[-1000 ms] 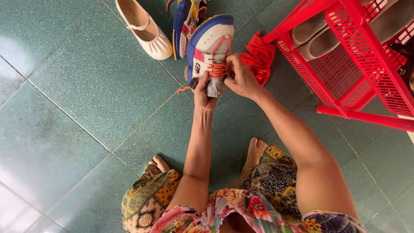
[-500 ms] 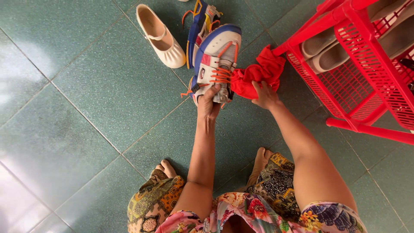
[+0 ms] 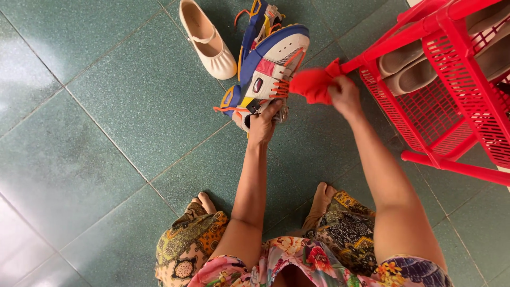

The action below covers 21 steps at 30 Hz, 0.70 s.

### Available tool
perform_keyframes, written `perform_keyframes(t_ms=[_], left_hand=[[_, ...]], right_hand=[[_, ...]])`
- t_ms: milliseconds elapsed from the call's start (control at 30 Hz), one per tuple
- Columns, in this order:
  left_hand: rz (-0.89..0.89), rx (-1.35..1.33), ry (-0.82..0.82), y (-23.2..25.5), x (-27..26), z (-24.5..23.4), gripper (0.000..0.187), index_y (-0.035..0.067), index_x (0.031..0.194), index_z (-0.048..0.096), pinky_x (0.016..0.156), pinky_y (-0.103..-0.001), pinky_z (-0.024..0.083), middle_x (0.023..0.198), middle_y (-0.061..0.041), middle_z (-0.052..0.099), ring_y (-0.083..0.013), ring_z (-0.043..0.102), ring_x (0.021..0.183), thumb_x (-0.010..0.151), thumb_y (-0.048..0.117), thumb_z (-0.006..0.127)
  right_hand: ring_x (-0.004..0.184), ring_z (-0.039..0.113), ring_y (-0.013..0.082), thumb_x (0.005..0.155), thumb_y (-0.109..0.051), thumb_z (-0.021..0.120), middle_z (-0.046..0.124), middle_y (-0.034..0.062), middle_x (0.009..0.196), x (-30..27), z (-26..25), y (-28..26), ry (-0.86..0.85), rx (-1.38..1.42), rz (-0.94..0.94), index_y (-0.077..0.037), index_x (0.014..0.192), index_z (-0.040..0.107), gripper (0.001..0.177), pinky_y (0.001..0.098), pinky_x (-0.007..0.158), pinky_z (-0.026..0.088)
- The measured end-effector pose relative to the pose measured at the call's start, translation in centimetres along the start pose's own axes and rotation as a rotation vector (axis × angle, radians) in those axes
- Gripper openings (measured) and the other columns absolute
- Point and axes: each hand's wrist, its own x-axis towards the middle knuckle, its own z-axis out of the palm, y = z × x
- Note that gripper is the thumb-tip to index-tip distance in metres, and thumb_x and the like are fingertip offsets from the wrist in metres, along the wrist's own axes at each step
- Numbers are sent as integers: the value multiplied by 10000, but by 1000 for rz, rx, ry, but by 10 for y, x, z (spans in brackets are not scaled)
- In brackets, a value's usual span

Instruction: Cleaning several pairs of shoes using a cloth.

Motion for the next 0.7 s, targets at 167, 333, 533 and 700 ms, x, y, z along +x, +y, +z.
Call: perform_keyframes(t_ms=[167,333,533,700], left_hand=[[160,531,56,-17,6,-14,227,-18,1216,697,873,-310,542,1108,-55,710,-158,658,989,999,37,657],[91,800,-31,-76,12,-60,215,-34,1187,687,788,-338,524,920,-95,661,-173,609,824,1107,147,601],[307,801,-280,-59,-13,-33,511,15,1390,474,1037,-322,471,1337,-132,574,-210,557,1254,952,173,683],[-42,656,23,-60,-19,-5,378,91,1338,571,942,-289,502,1213,-1,652,-103,607,1078,1056,336,521]], right_hand=[[1158,589,279,1095,-162,560,617,177,1244,-13,-65,-136,110,289,-240,3,1250,573,226,400,1027,477],[1228,593,267,1109,-226,540,572,187,1392,-54,-29,-200,94,286,-555,-31,1252,522,242,398,1052,497],[1237,548,370,1006,-299,704,565,149,1339,-67,-23,-229,207,-120,-875,-90,1187,628,287,513,1093,413],[1279,493,397,1051,-256,705,486,215,1370,-46,-45,-225,265,-17,-647,-55,1207,597,277,498,1118,405]])
